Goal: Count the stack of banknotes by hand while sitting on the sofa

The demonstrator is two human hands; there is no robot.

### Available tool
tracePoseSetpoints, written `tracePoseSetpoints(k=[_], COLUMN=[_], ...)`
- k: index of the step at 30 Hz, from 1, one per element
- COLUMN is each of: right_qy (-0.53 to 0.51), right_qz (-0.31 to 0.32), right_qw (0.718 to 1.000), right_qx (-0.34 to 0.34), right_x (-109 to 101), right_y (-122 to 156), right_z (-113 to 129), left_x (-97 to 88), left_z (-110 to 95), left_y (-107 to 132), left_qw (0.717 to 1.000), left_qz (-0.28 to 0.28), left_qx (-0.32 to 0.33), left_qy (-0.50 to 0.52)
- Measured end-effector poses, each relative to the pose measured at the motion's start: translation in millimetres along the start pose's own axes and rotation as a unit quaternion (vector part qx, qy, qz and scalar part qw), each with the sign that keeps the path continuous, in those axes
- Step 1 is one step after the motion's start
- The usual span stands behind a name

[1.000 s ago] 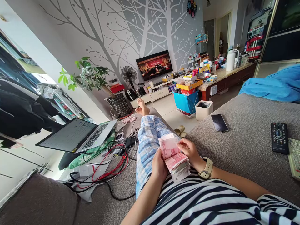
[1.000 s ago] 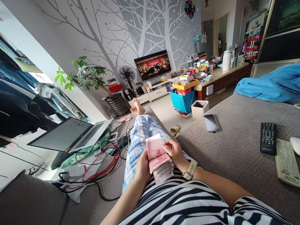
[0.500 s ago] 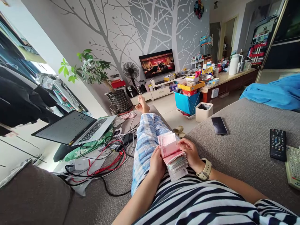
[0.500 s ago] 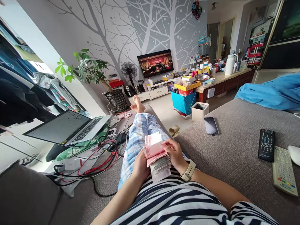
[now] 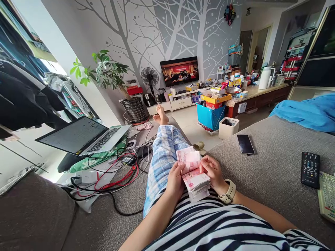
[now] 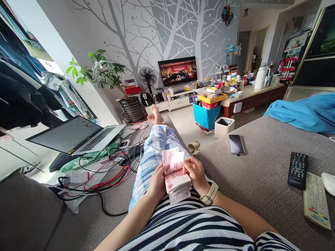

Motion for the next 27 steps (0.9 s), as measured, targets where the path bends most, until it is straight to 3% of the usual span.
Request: tracePoseSetpoints(k=[9,14,27], right_qy=[-0.002,-0.032,0.039], right_qz=[-0.042,-0.038,-0.016], right_qw=[0.999,0.997,0.998], right_qx=[0.032,0.051,0.039], right_x=[-6,-4,-3], right_y=[-5,-7,-5], right_z=[-17,-25,-23], left_x=[-1.9,-3.3,-8.8], left_z=[-1,1,-2], left_y=[1,0,-3], left_qw=[1.0,1.0,0.999], left_qz=[-0.007,-0.005,-0.02], left_qx=[0.003,0.001,0.028], left_qy=[-0.009,-0.008,-0.018])
Point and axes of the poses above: each hand's wrist, its own y-axis away from the middle knuckle, its own x-axis out of the palm, z = x × y, the point moved 9 cm from there along -y, towards the middle knuckle, and after that the axes turned 13 degrees about y, right-handed, at the moved point
